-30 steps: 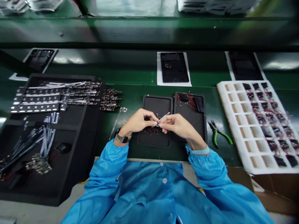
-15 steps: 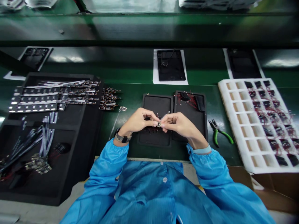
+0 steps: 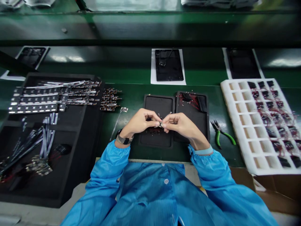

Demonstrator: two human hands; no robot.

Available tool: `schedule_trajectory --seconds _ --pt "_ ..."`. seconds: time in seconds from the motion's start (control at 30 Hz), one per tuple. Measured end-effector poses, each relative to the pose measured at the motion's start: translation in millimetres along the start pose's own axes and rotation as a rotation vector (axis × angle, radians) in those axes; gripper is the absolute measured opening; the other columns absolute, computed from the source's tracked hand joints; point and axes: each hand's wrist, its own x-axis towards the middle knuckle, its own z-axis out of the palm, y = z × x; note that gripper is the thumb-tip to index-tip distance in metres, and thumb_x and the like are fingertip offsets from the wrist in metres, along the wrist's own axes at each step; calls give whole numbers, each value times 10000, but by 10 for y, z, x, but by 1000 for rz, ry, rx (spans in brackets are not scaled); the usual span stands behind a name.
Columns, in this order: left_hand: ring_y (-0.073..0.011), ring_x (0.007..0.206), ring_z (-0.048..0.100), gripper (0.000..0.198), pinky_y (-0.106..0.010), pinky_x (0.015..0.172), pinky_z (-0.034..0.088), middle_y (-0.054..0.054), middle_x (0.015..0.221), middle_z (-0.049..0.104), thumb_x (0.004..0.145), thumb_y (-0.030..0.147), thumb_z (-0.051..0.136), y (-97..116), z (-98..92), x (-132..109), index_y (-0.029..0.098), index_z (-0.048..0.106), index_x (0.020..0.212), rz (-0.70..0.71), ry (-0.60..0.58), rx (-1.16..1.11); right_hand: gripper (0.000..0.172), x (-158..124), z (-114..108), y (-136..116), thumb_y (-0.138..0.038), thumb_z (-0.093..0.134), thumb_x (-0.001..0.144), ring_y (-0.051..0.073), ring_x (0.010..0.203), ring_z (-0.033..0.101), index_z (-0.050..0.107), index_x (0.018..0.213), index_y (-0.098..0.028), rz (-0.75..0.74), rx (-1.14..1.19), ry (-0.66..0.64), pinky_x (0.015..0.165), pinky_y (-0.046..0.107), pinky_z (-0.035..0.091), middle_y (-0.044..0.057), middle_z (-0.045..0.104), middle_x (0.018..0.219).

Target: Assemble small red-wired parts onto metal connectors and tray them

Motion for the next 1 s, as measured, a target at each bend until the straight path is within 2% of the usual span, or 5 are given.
schedule_trajectory --seconds 0.2,0.33,0.47,0.73,1.0 --pt "-186 859 724 351 -310 840 558 -85 954 797 786 293 860 178 -29 -87 160 809 1106 33 154 -121 316 -27 -152 -40 -497 758 895 238 934 719 770 968 -191 -232 -111 326 911 384 548 87 795 966" --pt "-186 889 711 270 -316 878 562 -80 968 779 768 284 863 487 -35 -26 158 791 996 94 310 -29 310 68 -305 35 -497 714 885 223 852 693 723 828 -192 -285 -67 643 871 372 538 72 763 850" --pt "-169 842 678 323 -295 818 550 -47 928 736 789 225 797 947 47 292 176 761 1106 242 348 179 248 151 -357 123 -431 704 837 189 748 662 691 781 -190 -281 58 722 786 329 524 42 713 743" --pt "-215 761 641 243 -350 841 508 -54 756 723 711 64 626 1720 762 1841 164 801 846 429 260 899 174 168 -404 203 -365 666 808 172 620 598 668 748 -202 -244 218 830 641 305 474 6 640 633" --pt "-252 1102 682 320 -355 1018 476 -142 1105 772 826 74 585 1820 1889 3631 91 773 1084 424 239 556 137 162 -452 255 -331 680 801 207 643 618 652 719 -225 -254 284 824 613 323 466 20 668 657"
